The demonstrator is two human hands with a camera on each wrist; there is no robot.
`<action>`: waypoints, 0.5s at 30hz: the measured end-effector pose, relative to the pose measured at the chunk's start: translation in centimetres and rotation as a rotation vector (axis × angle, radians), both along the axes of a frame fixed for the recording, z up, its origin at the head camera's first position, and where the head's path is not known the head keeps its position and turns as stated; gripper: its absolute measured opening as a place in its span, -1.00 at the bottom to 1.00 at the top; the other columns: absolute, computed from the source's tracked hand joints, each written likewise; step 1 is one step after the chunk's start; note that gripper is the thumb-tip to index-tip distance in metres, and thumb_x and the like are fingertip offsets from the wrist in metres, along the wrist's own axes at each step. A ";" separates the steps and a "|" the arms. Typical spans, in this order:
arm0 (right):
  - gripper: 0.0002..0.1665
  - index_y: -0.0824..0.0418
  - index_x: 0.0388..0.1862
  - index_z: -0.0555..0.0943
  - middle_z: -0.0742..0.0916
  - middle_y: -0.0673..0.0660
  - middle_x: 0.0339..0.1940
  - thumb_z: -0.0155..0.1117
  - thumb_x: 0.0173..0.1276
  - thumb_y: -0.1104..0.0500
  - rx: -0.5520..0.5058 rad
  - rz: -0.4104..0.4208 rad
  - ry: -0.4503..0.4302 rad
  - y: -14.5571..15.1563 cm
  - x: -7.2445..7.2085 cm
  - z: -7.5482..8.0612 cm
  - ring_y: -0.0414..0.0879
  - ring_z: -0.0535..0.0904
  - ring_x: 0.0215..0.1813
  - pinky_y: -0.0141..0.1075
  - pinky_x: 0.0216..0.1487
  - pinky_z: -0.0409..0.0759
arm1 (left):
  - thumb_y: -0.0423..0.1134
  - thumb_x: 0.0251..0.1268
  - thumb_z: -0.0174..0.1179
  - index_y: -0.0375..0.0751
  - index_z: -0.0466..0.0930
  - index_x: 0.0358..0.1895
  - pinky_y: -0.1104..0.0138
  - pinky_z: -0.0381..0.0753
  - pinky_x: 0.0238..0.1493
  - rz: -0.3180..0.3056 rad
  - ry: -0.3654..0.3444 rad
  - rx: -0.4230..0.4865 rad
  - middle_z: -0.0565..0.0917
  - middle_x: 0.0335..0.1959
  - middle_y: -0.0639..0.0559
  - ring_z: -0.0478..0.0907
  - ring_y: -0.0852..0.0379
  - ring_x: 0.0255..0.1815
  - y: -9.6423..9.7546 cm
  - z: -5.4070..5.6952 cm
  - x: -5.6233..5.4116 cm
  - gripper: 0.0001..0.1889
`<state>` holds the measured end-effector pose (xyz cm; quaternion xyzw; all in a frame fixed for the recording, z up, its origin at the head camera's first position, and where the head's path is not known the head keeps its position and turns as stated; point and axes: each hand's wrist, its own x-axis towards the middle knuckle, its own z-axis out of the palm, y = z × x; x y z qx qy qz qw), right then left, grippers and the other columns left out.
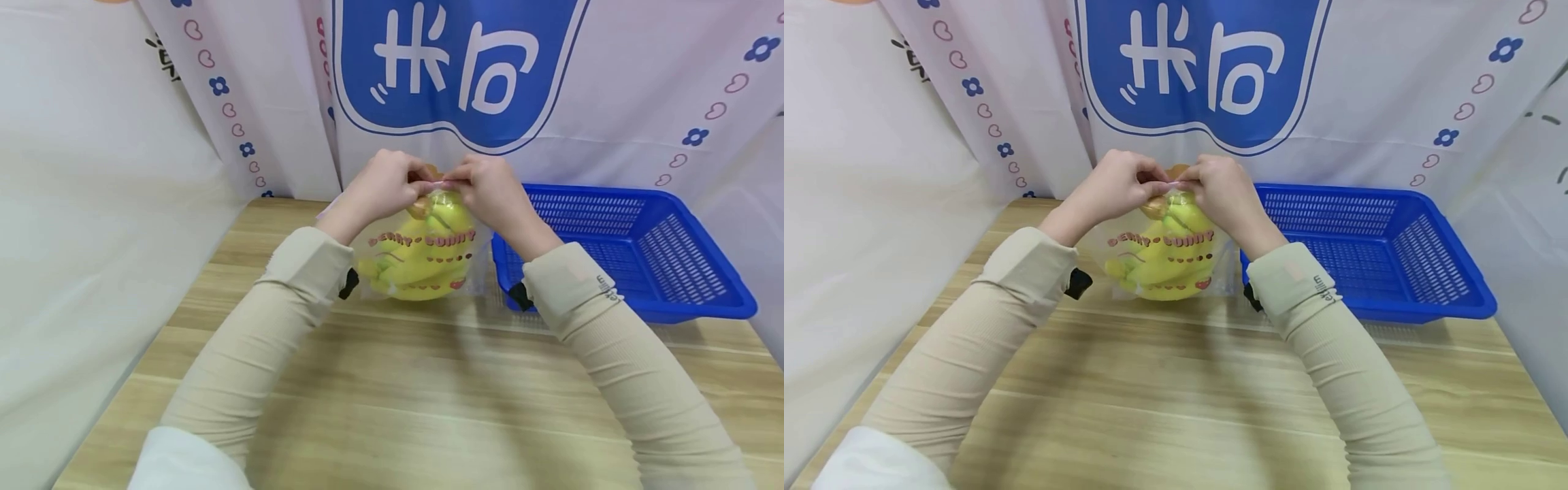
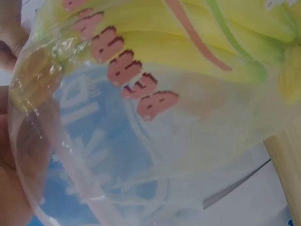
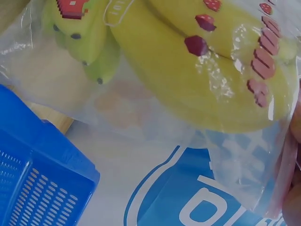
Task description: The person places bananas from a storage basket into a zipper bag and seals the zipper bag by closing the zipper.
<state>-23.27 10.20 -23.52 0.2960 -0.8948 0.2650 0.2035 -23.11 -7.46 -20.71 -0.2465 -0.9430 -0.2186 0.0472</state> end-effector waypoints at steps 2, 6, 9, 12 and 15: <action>-0.82 0.36 -0.26 0.75 0.70 0.29 -0.40 0.24 0.31 0.30 -0.009 0.003 0.016 -0.1 0.0 0.0 0.11 0.61 -0.33 -0.13 -0.24 0.60 | -0.21 0.31 0.17 -0.19 0.72 -0.13 0.34 0.56 -0.14 0.015 -0.012 -0.004 0.75 -0.21 -0.03 0.60 0.12 -0.25 -0.3 0.2 0.1 -0.80; -0.82 0.37 -0.26 0.74 0.70 0.29 -0.40 0.23 0.32 0.30 0.004 0.006 0.017 -0.2 -0.1 0.1 0.12 0.61 -0.33 -0.13 -0.24 0.60 | -0.17 0.33 0.17 -0.20 0.70 -0.10 0.31 0.55 -0.11 0.006 -0.058 0.010 0.74 -0.21 -0.07 0.59 0.09 -0.22 -0.7 0.4 0.1 -0.77; -0.81 0.37 -0.23 0.74 0.72 0.30 -0.34 0.22 0.32 0.31 0.004 -0.025 -0.022 -0.1 -0.1 0.2 0.12 0.63 -0.26 -0.11 -0.15 0.63 | -0.05 0.29 0.21 -0.20 0.68 -0.07 0.29 0.56 -0.06 0.003 -0.133 0.027 0.73 -0.17 -0.06 0.59 0.10 -0.17 -1.1 0.5 0.2 -0.68; -0.81 0.38 -0.21 0.73 0.72 0.31 -0.31 0.23 0.32 0.31 -0.008 -0.053 -0.058 0.2 0.0 0.2 0.13 0.63 -0.22 -0.08 -0.10 0.64 | 0.06 0.25 0.22 -0.19 0.66 -0.02 0.29 0.55 -0.07 0.022 -0.209 0.039 0.72 -0.14 -0.03 0.57 0.11 -0.16 -1.7 0.5 0.3 -0.58; -0.81 0.38 -0.21 0.73 0.72 0.33 -0.33 0.25 0.30 0.30 -0.026 -0.048 -0.062 0.4 -0.1 0.2 0.14 0.62 -0.23 -0.08 -0.14 0.62 | 0.03 0.26 0.22 -0.20 0.65 -0.02 0.32 0.50 -0.15 0.051 -0.264 0.080 0.69 -0.17 -0.05 0.52 0.09 -0.19 -1.9 0.3 0.3 -0.60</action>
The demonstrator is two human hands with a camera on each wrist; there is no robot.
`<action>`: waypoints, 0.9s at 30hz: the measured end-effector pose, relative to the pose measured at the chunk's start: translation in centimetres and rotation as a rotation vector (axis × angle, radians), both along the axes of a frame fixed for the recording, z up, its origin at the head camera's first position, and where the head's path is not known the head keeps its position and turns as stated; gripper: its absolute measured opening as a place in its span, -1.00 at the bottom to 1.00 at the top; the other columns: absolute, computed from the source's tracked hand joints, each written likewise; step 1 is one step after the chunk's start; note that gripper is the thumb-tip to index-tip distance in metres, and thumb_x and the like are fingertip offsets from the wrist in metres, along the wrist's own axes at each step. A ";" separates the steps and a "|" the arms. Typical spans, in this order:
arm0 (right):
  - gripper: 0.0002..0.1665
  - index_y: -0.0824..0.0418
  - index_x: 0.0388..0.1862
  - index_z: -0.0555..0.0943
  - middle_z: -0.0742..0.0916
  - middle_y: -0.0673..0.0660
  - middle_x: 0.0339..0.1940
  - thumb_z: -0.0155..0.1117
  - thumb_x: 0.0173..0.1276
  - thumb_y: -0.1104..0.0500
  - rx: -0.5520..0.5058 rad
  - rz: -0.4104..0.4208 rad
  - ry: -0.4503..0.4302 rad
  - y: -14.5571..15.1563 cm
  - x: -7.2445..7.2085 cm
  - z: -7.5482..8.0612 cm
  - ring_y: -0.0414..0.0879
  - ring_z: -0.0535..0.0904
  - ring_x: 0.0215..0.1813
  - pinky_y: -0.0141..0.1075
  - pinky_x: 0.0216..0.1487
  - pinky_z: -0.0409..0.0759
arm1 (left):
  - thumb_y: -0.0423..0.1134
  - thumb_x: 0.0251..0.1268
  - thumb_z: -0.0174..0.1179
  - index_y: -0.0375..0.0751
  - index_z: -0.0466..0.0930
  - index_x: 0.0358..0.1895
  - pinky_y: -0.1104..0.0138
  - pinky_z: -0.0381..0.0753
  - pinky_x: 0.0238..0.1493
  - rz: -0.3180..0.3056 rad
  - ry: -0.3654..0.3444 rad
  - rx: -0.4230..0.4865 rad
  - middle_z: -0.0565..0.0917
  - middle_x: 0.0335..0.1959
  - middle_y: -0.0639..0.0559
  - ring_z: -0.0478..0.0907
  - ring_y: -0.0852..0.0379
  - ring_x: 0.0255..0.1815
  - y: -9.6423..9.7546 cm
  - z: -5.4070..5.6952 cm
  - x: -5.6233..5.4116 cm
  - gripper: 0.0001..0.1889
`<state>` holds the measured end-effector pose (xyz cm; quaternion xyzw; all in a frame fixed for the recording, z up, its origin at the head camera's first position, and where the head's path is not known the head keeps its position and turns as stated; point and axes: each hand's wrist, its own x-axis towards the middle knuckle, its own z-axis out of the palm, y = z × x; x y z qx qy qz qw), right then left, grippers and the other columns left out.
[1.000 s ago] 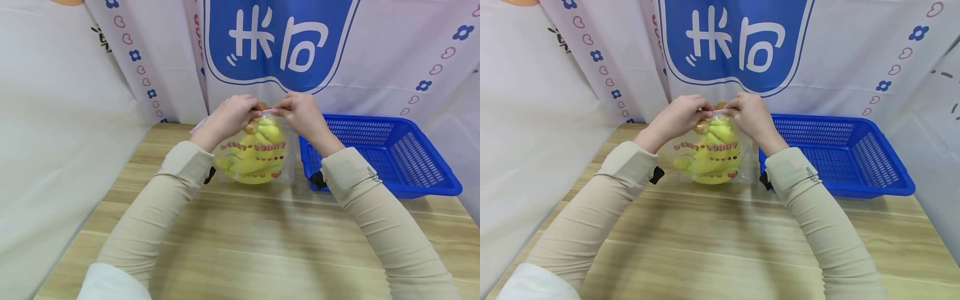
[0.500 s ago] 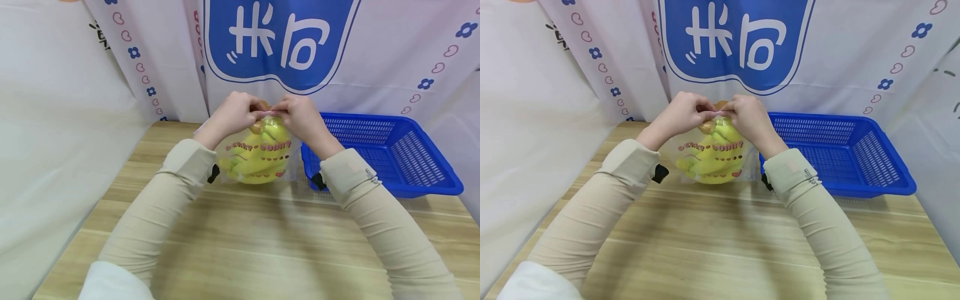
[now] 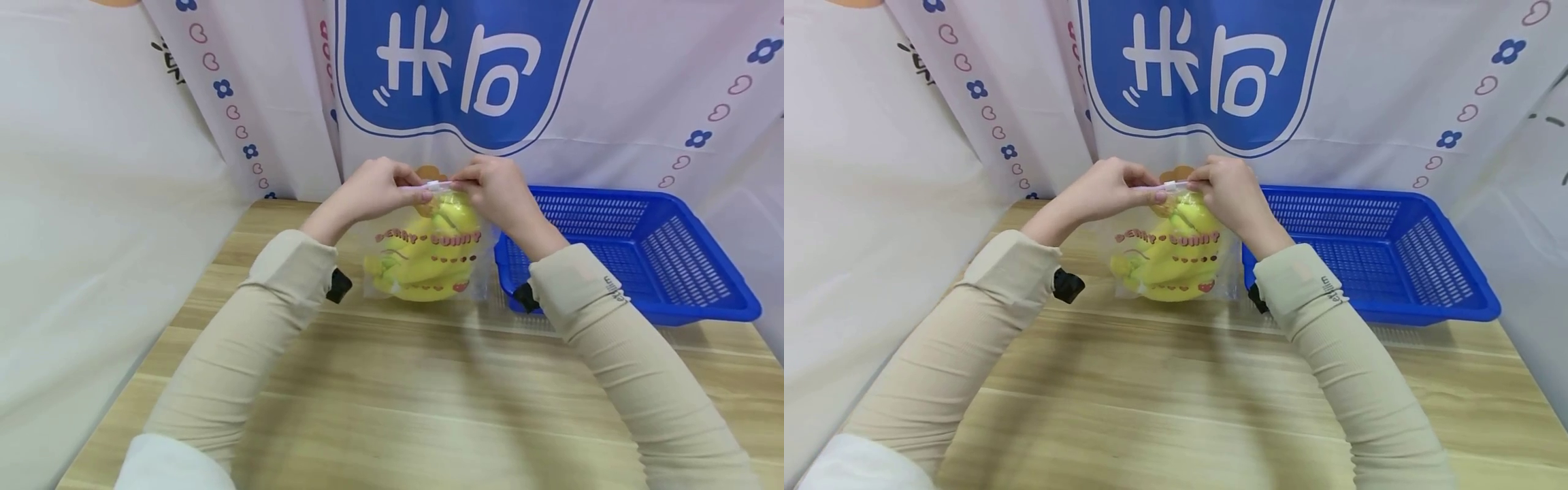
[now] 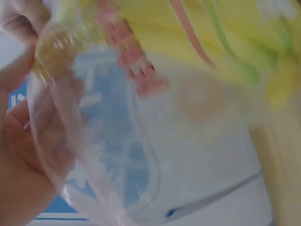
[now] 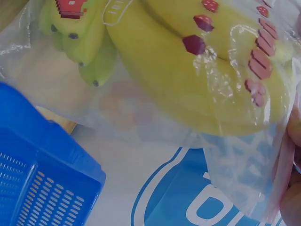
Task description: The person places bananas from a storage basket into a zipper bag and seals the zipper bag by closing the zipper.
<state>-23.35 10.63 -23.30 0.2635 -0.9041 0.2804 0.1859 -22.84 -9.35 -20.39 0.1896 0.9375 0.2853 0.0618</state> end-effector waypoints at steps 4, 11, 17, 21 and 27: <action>-0.82 0.36 -0.23 0.74 0.73 0.31 -0.36 0.25 0.30 0.30 -0.011 0.024 0.005 -0.1 0.0 0.2 0.12 0.60 -0.26 -0.13 -0.21 0.57 | -0.08 0.26 0.22 -0.23 0.68 -0.11 0.35 0.42 -0.19 0.058 -0.058 0.085 0.67 -0.21 -0.06 0.47 0.10 -0.19 0.1 0.2 0.1 -0.70; -0.81 0.35 -0.21 0.74 0.74 0.30 -0.33 0.19 0.34 0.32 -0.020 0.040 -0.013 -0.3 0.0 0.3 0.10 0.60 -0.26 -0.15 -0.24 0.55 | -0.20 0.26 0.21 -0.26 0.71 -0.23 0.41 0.40 -0.30 0.058 0.015 0.030 0.68 -0.35 -0.02 0.45 0.14 -0.32 0.8 0.7 0.1 -0.80; -0.81 0.39 -0.20 0.73 0.72 0.32 -0.34 0.20 0.33 0.35 -0.035 0.048 -0.017 -0.4 -0.1 0.1 0.11 0.60 -0.28 -0.17 -0.25 0.55 | -0.08 0.35 0.12 -0.14 0.58 0.03 0.27 0.54 -0.07 -0.006 0.025 -0.102 0.68 -0.10 -0.05 0.55 0.10 -0.13 1.3 0.8 0.1 -0.70; -0.82 0.39 -0.23 0.73 0.71 0.31 -0.37 0.22 0.32 0.33 -0.032 0.065 0.007 -0.8 -0.1 0.0 0.10 0.59 -0.31 -0.19 -0.27 0.53 | 0.05 0.37 0.07 0.02 0.57 0.04 0.16 0.56 -0.03 -0.001 0.100 -0.190 0.69 -0.10 0.07 0.60 0.13 -0.13 1.9 0.6 0.2 -0.69; -0.81 0.38 -0.25 0.74 0.71 0.31 -0.36 0.20 0.33 0.33 -0.031 0.048 0.016 -0.9 0.1 0.0 0.09 0.58 -0.32 -0.19 -0.29 0.53 | -0.01 0.36 0.11 -0.03 0.65 -0.18 0.18 0.57 -0.11 0.053 0.161 -0.176 0.71 -0.27 0.12 0.60 0.17 -0.26 2.2 0.3 0.4 -0.78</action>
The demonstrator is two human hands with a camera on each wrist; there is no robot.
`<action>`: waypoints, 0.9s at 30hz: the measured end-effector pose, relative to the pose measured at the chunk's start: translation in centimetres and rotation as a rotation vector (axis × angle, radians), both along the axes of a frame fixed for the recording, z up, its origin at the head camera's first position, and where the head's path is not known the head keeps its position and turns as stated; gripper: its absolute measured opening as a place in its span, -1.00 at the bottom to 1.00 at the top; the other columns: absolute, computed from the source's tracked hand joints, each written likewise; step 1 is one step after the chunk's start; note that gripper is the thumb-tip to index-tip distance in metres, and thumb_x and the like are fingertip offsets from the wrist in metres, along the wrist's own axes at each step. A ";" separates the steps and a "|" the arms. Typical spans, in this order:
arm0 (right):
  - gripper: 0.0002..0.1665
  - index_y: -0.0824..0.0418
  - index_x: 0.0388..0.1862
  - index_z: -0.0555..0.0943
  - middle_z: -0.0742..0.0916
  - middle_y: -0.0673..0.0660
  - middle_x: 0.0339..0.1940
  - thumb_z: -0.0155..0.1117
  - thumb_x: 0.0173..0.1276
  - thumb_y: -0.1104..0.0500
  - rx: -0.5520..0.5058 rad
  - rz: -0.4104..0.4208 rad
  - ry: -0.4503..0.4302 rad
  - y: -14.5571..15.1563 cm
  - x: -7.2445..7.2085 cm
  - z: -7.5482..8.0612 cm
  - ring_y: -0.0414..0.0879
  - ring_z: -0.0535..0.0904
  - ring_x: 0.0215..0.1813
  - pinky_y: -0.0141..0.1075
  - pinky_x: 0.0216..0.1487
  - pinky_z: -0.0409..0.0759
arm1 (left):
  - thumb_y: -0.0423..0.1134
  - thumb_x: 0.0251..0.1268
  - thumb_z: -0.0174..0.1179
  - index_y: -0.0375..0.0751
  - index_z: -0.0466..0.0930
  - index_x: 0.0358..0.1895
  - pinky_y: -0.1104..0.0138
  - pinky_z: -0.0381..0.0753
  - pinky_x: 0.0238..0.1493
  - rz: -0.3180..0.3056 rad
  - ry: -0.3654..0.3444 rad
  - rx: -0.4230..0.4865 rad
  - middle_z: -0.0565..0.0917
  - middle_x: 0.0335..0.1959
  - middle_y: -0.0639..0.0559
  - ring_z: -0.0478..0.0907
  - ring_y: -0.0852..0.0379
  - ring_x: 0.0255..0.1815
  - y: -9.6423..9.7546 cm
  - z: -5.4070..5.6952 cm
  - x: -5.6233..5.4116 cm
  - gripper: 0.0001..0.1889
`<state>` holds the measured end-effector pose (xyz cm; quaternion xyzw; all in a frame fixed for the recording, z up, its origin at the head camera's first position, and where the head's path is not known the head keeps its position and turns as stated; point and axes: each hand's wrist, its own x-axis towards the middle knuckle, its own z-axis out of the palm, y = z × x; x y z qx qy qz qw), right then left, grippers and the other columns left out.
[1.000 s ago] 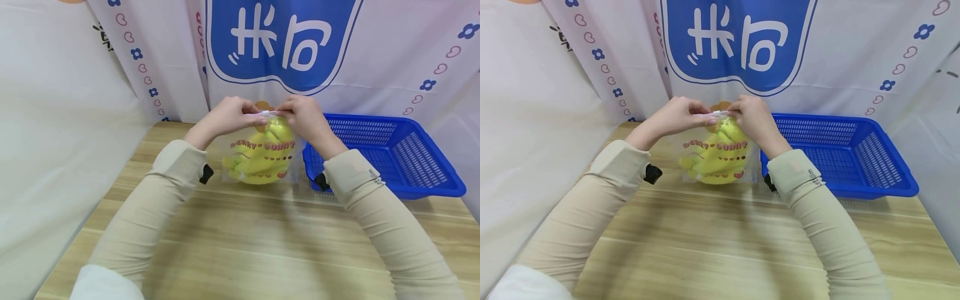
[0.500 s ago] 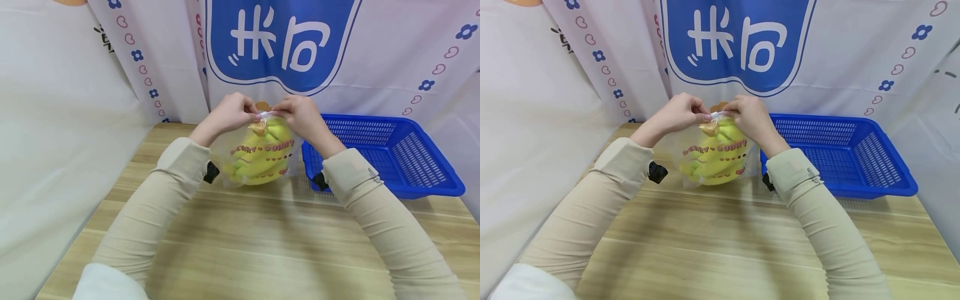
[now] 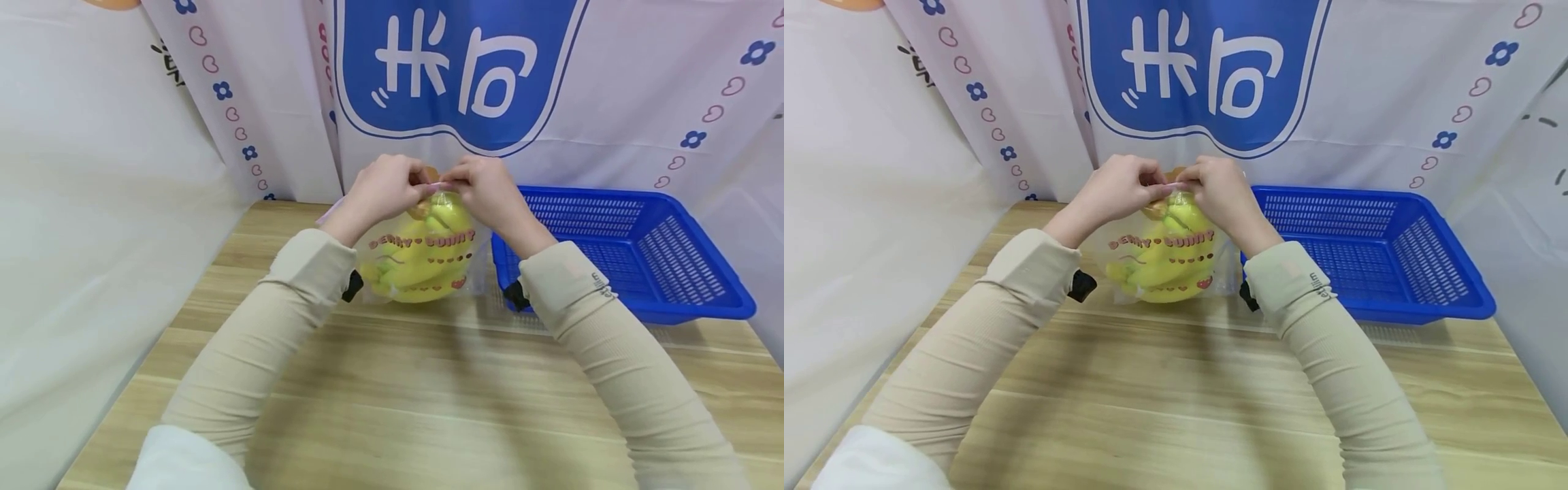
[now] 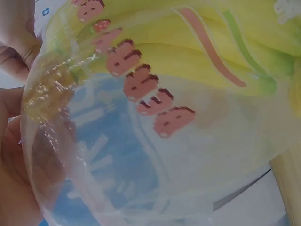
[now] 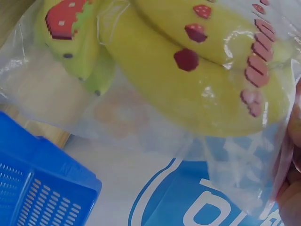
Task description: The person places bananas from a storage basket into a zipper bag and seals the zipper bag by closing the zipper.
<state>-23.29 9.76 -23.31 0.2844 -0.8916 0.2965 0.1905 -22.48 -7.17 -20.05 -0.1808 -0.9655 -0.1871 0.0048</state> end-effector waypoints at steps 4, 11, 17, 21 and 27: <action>-0.80 0.38 -0.22 0.73 0.70 0.31 -0.36 0.19 0.35 0.31 0.034 0.001 0.010 0.0 0.0 0.0 0.10 0.58 -0.33 -0.16 -0.27 0.55 | -0.03 0.37 0.10 -0.05 0.64 -0.13 0.18 0.57 -0.11 -0.009 0.020 0.006 0.72 -0.24 0.09 0.59 0.13 -0.23 -0.4 -0.1 0.1 -0.76; -0.56 0.26 0.05 0.62 0.72 0.26 -0.15 0.22 0.35 -0.02 0.194 0.020 -0.212 0.1 -0.1 0.6 0.08 0.59 -0.19 -0.09 -0.10 0.57 | -0.16 0.37 0.13 -0.21 0.66 -0.13 0.35 0.59 -0.26 -0.065 0.060 0.104 0.73 -0.29 -0.04 0.61 0.12 -0.35 -0.9 -0.7 0.1 -0.78; -0.52 0.20 0.07 0.65 0.76 0.23 -0.09 0.30 0.28 -0.05 0.160 0.005 -0.347 0.0 -0.2 0.7 0.04 0.63 -0.18 -0.13 -0.11 0.58 | -0.17 0.34 0.16 -0.26 0.66 -0.14 0.36 0.61 -0.20 -0.090 0.044 0.153 0.74 -0.24 -0.08 0.62 0.10 -0.29 -0.9 -0.9 -0.3 -0.78; -0.69 0.23 -0.14 0.74 0.79 0.22 -0.24 0.29 0.31 0.04 0.105 -0.028 -0.317 0.0 -0.2 0.5 -0.01 0.64 -0.30 -0.21 -0.24 0.58 | -0.01 0.28 0.22 -0.19 0.66 -0.09 0.30 0.58 -0.05 -0.081 -0.040 0.160 0.73 -0.15 -0.04 0.61 0.10 -0.15 -1.5 -0.7 -0.4 -0.67; -0.74 0.28 -0.26 0.76 0.76 0.25 -0.37 0.28 0.31 0.10 0.065 -0.055 -0.261 0.0 -0.5 0.1 -0.04 0.49 -0.45 -0.38 -0.45 0.37 | -0.03 0.22 0.27 -0.21 0.67 -0.04 0.27 0.57 -0.05 -0.072 -0.096 0.183 0.73 -0.11 -0.07 0.62 0.07 -0.14 -2.5 -0.4 0.1 -0.64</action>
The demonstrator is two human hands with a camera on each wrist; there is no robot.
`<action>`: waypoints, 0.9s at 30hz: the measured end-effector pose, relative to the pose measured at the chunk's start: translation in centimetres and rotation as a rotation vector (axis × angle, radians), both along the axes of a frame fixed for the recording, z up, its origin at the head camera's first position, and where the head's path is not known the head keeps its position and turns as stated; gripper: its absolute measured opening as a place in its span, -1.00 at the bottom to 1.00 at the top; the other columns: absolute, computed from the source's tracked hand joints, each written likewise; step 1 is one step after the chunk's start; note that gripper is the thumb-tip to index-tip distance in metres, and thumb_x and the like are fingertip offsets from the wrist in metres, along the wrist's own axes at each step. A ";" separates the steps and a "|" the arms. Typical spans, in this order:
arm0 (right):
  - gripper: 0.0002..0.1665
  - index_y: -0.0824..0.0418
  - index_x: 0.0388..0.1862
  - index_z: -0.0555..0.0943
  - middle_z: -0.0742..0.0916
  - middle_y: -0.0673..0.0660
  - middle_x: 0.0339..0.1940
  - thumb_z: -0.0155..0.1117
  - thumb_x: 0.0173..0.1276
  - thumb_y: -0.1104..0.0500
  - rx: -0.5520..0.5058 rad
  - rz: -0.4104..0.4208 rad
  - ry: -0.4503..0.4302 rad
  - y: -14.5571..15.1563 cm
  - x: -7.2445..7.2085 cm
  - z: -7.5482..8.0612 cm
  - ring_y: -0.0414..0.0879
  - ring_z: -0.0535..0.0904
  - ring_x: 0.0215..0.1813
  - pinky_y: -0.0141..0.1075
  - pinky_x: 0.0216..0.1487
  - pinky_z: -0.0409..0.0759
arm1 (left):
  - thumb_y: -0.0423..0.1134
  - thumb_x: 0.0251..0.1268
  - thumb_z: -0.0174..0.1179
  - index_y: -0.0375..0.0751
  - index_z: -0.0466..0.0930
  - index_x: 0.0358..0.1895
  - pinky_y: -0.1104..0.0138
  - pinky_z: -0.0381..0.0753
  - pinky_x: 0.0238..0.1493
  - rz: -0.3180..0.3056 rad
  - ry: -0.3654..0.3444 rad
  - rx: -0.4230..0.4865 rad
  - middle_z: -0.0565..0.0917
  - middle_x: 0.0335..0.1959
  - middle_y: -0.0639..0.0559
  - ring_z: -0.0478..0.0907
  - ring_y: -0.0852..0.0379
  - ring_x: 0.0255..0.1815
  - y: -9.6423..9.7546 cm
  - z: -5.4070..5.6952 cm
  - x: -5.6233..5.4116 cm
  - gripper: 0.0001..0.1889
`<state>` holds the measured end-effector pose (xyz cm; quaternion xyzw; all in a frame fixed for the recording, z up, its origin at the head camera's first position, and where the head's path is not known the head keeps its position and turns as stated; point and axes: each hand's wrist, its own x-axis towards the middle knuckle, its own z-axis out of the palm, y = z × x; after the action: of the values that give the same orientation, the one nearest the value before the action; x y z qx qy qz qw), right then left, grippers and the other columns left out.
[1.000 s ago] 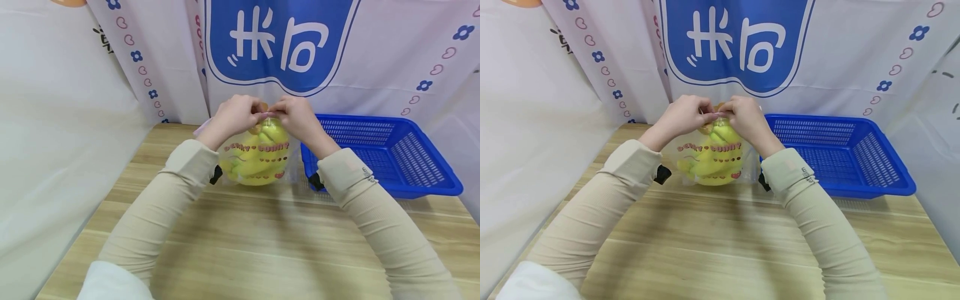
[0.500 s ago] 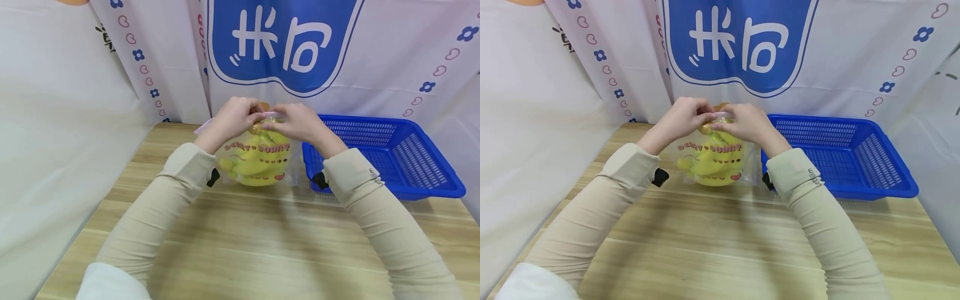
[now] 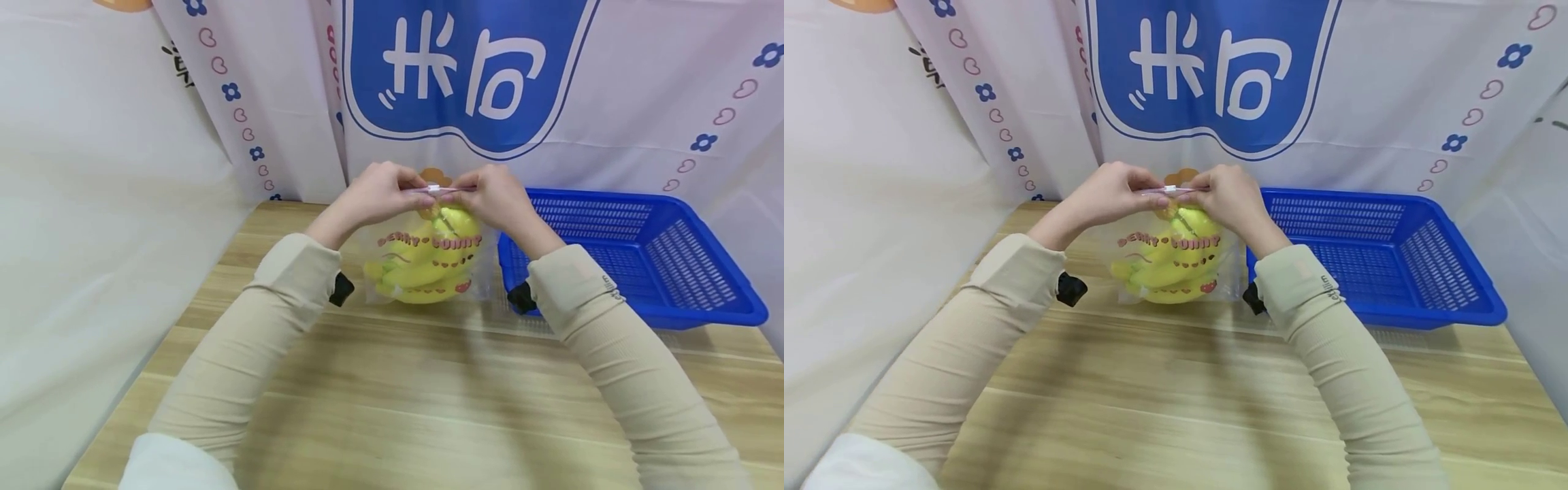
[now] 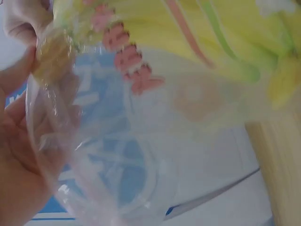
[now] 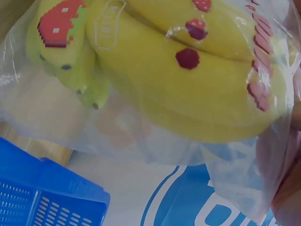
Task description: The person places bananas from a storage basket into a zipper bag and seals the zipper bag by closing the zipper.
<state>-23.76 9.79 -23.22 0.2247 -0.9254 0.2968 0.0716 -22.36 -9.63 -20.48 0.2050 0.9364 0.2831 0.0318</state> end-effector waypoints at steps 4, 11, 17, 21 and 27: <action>-0.74 0.29 -0.21 0.75 0.78 0.28 -0.26 0.30 0.29 0.12 -0.026 0.011 0.038 -0.1 0.0 -0.1 0.00 0.56 -0.39 -0.40 -0.42 0.39 | -0.15 0.25 0.26 -0.23 0.72 -0.14 0.36 0.54 -0.22 0.046 0.025 0.064 0.76 -0.20 -0.08 0.60 0.10 -0.27 0.3 -0.2 0.0 -0.76; -0.72 0.25 -0.12 0.73 0.78 0.25 -0.18 0.28 0.31 0.11 -0.044 0.011 0.010 -0.2 -0.2 0.0 0.00 0.59 -0.33 -0.40 -0.40 0.40 | -0.19 0.33 0.18 -0.24 0.72 -0.16 0.44 0.39 -0.42 0.050 0.135 -0.013 0.75 -0.30 -0.07 0.45 0.13 -0.47 0.6 -0.4 -0.3 -0.78; -0.73 0.26 -0.16 0.73 0.78 0.24 -0.19 0.24 0.35 0.10 -0.078 0.003 0.023 -0.2 -0.3 -0.1 0.00 0.58 -0.33 -0.36 -0.37 0.41 | -0.18 0.37 0.11 -0.26 0.65 -0.08 0.34 0.56 -0.21 0.026 0.117 -0.046 0.73 -0.19 -0.09 0.58 0.08 -0.29 0.9 -0.3 -0.4 -0.75; -0.74 0.28 -0.18 0.75 0.79 0.26 -0.22 0.24 0.35 0.14 -0.063 -0.005 0.084 -0.3 -0.1 -0.2 0.01 0.61 -0.37 -0.39 -0.38 0.43 | 0.06 0.37 0.07 -0.07 0.60 0.01 0.22 0.59 -0.03 0.019 0.094 -0.095 0.73 -0.11 0.03 0.63 0.11 -0.11 1.3 -0.2 -0.4 -0.65; -0.73 0.25 -0.19 0.76 0.79 0.24 -0.25 0.25 0.34 0.09 -0.042 -0.017 0.099 -0.3 0.0 -0.1 0.00 0.60 -0.42 -0.38 -0.44 0.40 | 0.11 0.35 0.08 -0.01 0.64 -0.18 0.19 0.54 -0.17 0.056 0.151 -0.161 0.72 -0.26 0.11 0.58 0.13 -0.26 1.6 -0.2 -0.4 -0.69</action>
<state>-23.80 9.51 -23.33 0.2295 -0.9162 0.3040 0.1245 -22.74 -8.06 -20.68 0.1961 0.9612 0.1917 -0.0303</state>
